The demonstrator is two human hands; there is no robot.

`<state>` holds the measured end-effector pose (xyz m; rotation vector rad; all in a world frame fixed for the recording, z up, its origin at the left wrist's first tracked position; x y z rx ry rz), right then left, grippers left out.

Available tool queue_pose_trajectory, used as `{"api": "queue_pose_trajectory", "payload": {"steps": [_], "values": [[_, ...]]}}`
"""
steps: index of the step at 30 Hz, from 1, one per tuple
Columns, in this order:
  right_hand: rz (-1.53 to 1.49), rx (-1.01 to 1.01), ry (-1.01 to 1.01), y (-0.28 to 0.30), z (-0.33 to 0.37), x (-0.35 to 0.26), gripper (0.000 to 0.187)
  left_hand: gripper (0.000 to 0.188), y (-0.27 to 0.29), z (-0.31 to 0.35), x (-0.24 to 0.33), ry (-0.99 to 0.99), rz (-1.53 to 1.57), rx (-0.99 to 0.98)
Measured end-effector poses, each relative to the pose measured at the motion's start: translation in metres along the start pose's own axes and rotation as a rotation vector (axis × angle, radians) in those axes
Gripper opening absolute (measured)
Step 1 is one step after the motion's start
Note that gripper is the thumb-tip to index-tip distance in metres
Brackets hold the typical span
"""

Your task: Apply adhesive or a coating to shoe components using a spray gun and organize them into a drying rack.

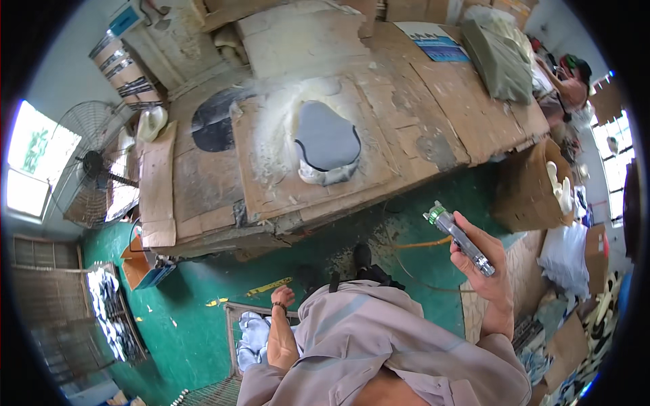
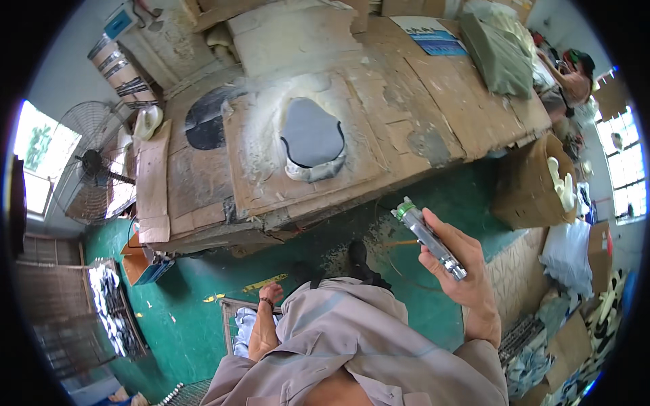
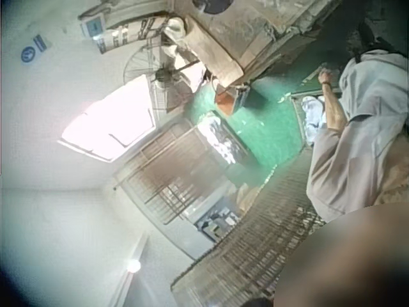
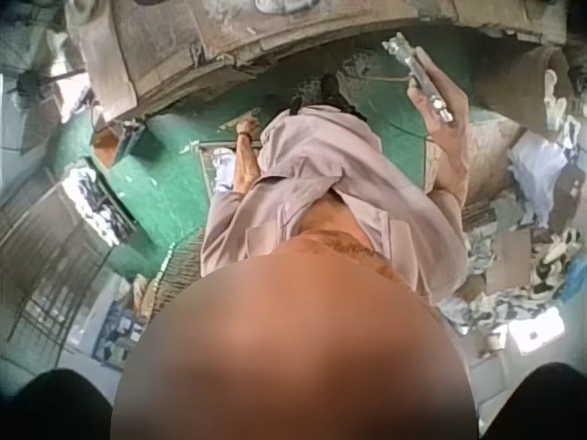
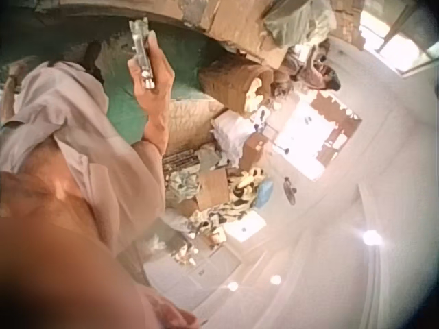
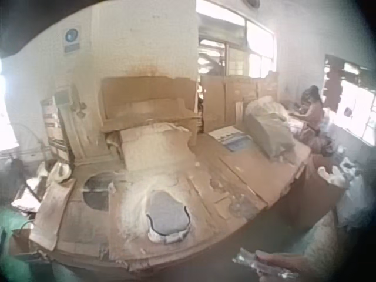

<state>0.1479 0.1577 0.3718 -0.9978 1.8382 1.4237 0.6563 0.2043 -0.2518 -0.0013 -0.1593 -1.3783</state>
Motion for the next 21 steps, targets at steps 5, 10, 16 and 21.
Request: {"api": "queue_pose_trajectory", "payload": {"steps": [5, 10, 16, 21], "values": [[0.162, -0.01, 0.046, 0.008, 0.0, -0.028, 0.058, 0.016, 0.026, -0.024, -0.067, 0.14, 0.108, -0.26], [0.253, -0.151, 0.075, 0.006, 0.0, -0.044, 0.066, 0.01, 0.033, -0.039, -0.089, 0.167, 0.225, -0.332], [0.329, -0.171, 0.022, 0.0, -0.004, -0.056, 0.061, 0.006, 0.003, -0.028, -0.067, 0.263, 0.57, -0.898], [0.327, -0.224, -0.032, -0.015, -0.007, -0.061, 0.063, 0.031, 0.025, -0.033, -0.033, 0.034, 0.204, -0.123]]}}
Point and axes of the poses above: each hand's wrist, its own z-axis away from the middle knuckle, its own y-axis out of the back of the hand, x = y × z, the point moved 6 cm from there along -z, towards the middle knuckle, and after that the axes turned 14 degrees about y, right-handed, at the moved point
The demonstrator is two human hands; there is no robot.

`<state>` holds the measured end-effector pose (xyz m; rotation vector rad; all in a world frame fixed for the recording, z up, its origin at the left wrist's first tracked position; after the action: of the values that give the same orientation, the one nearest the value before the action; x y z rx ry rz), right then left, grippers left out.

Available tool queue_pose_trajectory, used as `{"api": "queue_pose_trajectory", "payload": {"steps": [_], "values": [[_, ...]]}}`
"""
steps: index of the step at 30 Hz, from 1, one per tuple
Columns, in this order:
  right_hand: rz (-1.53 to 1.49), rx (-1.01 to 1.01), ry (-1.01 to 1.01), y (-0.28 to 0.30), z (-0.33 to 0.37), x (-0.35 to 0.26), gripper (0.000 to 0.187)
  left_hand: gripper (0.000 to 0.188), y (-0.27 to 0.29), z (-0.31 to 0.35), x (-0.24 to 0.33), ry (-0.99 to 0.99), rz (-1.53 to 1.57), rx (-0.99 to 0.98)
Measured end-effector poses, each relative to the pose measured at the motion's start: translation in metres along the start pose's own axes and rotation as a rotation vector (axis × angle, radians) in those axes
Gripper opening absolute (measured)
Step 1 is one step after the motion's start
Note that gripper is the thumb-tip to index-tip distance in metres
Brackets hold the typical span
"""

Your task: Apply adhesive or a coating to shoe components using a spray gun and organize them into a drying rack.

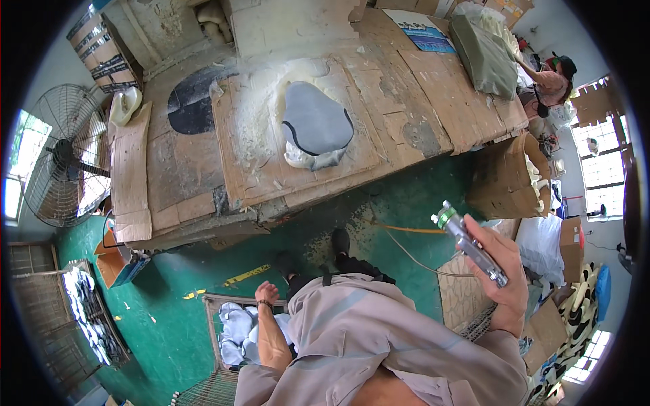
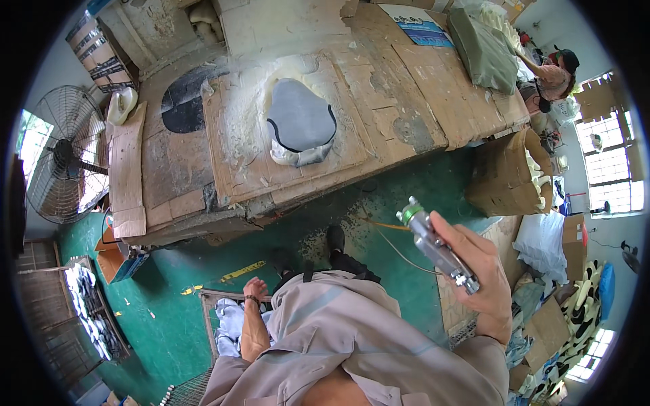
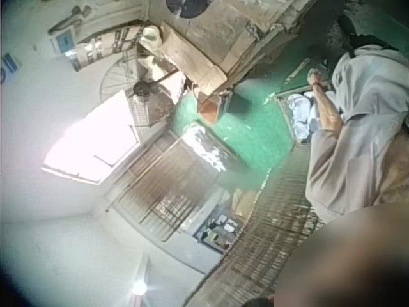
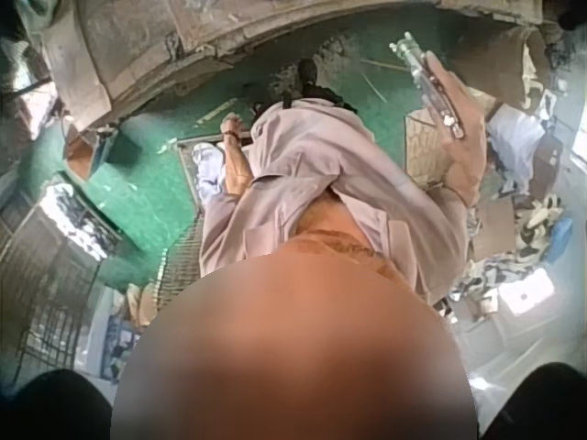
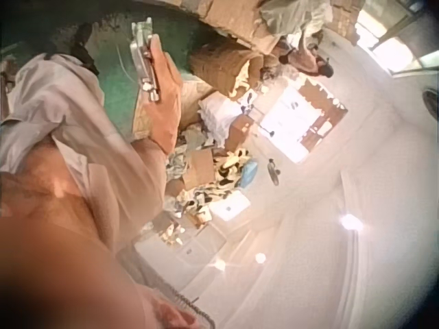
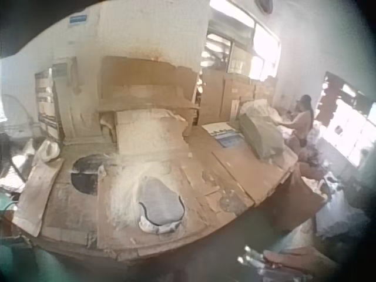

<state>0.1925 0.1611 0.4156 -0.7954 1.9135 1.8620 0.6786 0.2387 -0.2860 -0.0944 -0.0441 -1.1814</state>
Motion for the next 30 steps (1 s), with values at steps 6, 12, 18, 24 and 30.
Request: {"api": "queue_pose_trajectory", "payload": {"steps": [6, 12, 18, 24, 30], "values": [[-0.016, -0.054, 0.055, -0.025, -0.015, -0.022, 0.066, 0.04, -0.003, 0.01, 0.03, -0.06, -0.092, 0.037], [0.032, 0.017, 0.034, -0.041, -0.022, -0.052, 0.063, 0.04, 0.018, 0.002, 0.038, -0.031, -0.133, 0.037], [0.086, 0.041, 0.021, -0.064, -0.029, -0.084, 0.063, 0.04, 0.048, -0.015, 0.041, 0.017, -0.166, 0.025], [0.008, 0.136, -0.091, -0.09, -0.032, -0.111, 0.067, 0.037, 0.079, -0.027, 0.054, 0.024, -0.175, 0.017], [0.052, 0.01, -0.012, -0.114, -0.042, -0.127, 0.065, 0.036, 0.114, -0.038, 0.069, 0.038, -0.095, 0.051]]}}
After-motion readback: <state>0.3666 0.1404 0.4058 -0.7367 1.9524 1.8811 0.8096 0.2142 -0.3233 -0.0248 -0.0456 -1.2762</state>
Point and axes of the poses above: each hand's wrist, its own z-axis away from the middle knuckle, its own y-axis out of the back of the hand, x = y × z, the point moved 6 cm from there along -z, towards the middle knuckle, and after that the axes turned 14 degrees about y, right-handed, at the moved point
